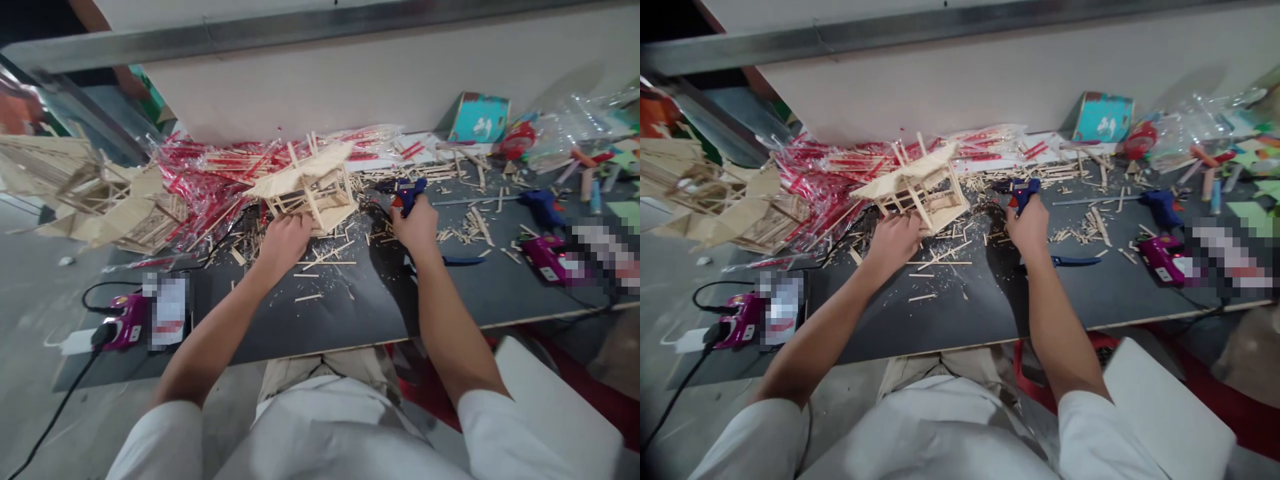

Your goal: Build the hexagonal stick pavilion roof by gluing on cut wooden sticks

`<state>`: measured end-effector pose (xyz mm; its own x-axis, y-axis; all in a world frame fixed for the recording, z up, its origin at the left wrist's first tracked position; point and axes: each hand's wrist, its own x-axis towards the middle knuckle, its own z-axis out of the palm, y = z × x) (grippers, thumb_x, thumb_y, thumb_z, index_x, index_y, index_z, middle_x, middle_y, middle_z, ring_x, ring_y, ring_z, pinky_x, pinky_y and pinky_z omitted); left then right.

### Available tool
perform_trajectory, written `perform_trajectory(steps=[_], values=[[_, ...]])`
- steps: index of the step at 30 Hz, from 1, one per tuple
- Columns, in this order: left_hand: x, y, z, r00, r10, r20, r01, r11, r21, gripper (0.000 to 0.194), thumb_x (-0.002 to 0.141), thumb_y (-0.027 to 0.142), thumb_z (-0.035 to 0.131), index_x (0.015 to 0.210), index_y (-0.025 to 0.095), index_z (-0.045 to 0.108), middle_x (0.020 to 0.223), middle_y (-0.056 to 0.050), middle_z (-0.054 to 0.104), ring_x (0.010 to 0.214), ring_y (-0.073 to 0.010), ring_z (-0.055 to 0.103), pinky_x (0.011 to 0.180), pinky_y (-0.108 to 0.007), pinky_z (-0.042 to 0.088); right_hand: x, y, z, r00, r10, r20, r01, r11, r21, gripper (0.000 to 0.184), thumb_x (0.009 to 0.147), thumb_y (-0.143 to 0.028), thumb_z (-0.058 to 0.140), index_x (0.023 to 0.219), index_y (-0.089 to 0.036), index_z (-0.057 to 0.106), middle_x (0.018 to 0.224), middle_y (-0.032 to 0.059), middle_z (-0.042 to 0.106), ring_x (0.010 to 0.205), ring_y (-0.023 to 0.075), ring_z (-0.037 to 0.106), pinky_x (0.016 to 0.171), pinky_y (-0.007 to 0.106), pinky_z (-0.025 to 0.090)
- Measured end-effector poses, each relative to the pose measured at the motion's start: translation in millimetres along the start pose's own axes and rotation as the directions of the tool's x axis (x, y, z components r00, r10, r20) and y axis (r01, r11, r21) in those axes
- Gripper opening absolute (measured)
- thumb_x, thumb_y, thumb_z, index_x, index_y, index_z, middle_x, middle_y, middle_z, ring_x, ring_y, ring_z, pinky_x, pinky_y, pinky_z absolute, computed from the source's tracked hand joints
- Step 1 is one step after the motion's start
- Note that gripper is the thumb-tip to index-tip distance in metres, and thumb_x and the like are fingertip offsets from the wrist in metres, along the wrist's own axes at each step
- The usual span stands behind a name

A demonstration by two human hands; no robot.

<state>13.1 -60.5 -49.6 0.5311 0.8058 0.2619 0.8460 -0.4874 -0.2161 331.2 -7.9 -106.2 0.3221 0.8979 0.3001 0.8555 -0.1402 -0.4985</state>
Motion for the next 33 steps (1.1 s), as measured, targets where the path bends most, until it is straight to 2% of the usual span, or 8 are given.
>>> perform_trajectory(steps=[4,8,12,17,21,23,28,33], values=[[-8.1,4.6,3.3,0.996,0.092,-0.002,-0.091,0.995,0.051,0.035,0.098,0.000,0.046,0.125,0.005,0.068,0.112,-0.022,0.076,0.104,-0.0331,0.074,0.099,-0.045,0.056,5.6,6.5,4.4,0.997,0.057,0.046,-0.056,0.998,-0.032,0.047,0.085,-0.033,0.071,0.121,-0.003,0.063,0.113,0.0306,0.070,0.107,0.0409,0.070,0.102,0.057,0.053],[-17.3,13.5,16.1,0.999,0.054,0.002,-0.054,0.997,0.048,0.039,0.099,-0.002,0.047,0.131,0.008,0.068,0.122,-0.023,0.075,0.110,-0.0316,0.073,0.100,-0.045,0.055,6.5,8.7,1.6,0.992,0.080,0.102,-0.072,0.994,-0.076,0.048,0.083,-0.030,0.075,0.118,0.001,0.067,0.112,0.0303,0.069,0.110,0.0401,0.067,0.104,0.057,0.052],[-23.1,26.9,32.4,0.998,-0.067,-0.001,0.067,0.997,0.027,0.034,0.098,-0.003,0.045,0.116,0.006,0.072,0.098,-0.020,0.074,0.097,-0.0332,0.072,0.093,-0.048,0.056,-9.8,-7.6,-21.8,0.991,-0.128,-0.039,0.126,0.990,-0.062,0.048,0.088,-0.028,0.070,0.127,0.000,0.069,0.121,0.0284,0.068,0.119,0.0386,0.064,0.109,0.057,0.050],[-19.0,42.4,39.7,0.989,-0.141,0.036,0.142,0.990,-0.021,0.037,0.102,-0.002,0.038,0.116,0.005,0.071,0.098,-0.022,0.075,0.099,-0.0342,0.074,0.096,-0.049,0.055,-58.9,-70.5,-71.1,0.872,-0.475,-0.118,0.489,0.829,0.271,0.031,0.104,-0.041,0.060,0.126,-0.022,0.073,0.123,0.0127,0.068,0.086,0.0216,0.069,0.083,0.040,0.061],[-15.2,52.3,38.5,0.978,-0.194,0.078,0.199,0.978,-0.065,0.040,0.105,0.002,0.035,0.126,0.005,0.069,0.116,-0.025,0.075,0.111,-0.0333,0.073,0.106,-0.050,0.051,-83.9,-113.8,-87.5,0.640,-0.767,-0.057,0.749,0.604,0.273,0.032,0.103,-0.034,0.068,0.132,-0.022,0.071,0.121,0.0138,0.066,0.111,0.0281,0.065,0.099,0.047,0.059],[-15.6,55.2,38.7,0.972,-0.213,0.100,0.222,0.970,-0.095,0.041,0.106,0.003,0.033,0.128,0.005,0.068,0.121,-0.027,0.074,0.114,-0.0344,0.072,0.108,-0.052,0.049,-86.0,-124.8,-84.9,0.571,-0.821,0.009,0.801,0.560,0.214,0.033,0.101,-0.027,0.069,0.133,-0.020,0.070,0.126,0.0166,0.064,0.120,0.0322,0.060,0.104,0.052,0.056],[-20.4,54.6,42.0,0.959,-0.258,0.115,0.277,0.939,-0.202,0.035,0.103,0.004,0.043,0.126,0.011,0.068,0.122,-0.021,0.073,0.118,-0.0346,0.068,0.111,-0.051,0.044,-86.2,-138.1,-70.7,0.548,-0.834,0.072,0.825,0.552,0.119,0.024,0.098,-0.021,0.070,0.122,-0.021,0.076,0.129,0.0169,0.064,0.128,0.0373,0.052,0.111,0.061,0.050],[-22.2,53.3,45.6,0.958,-0.264,0.110,0.282,0.935,-0.213,0.032,0.104,0.004,0.040,0.115,0.014,0.068,0.112,-0.016,0.073,0.114,-0.0324,0.067,0.108,-0.051,0.045,-91.2,-145.9,-64.7,0.558,-0.824,0.094,0.820,0.565,0.088,0.021,0.100,-0.019,0.066,0.117,-0.015,0.078,0.130,0.0190,0.065,0.127,0.0363,0.052,0.112,0.058,0.050]])
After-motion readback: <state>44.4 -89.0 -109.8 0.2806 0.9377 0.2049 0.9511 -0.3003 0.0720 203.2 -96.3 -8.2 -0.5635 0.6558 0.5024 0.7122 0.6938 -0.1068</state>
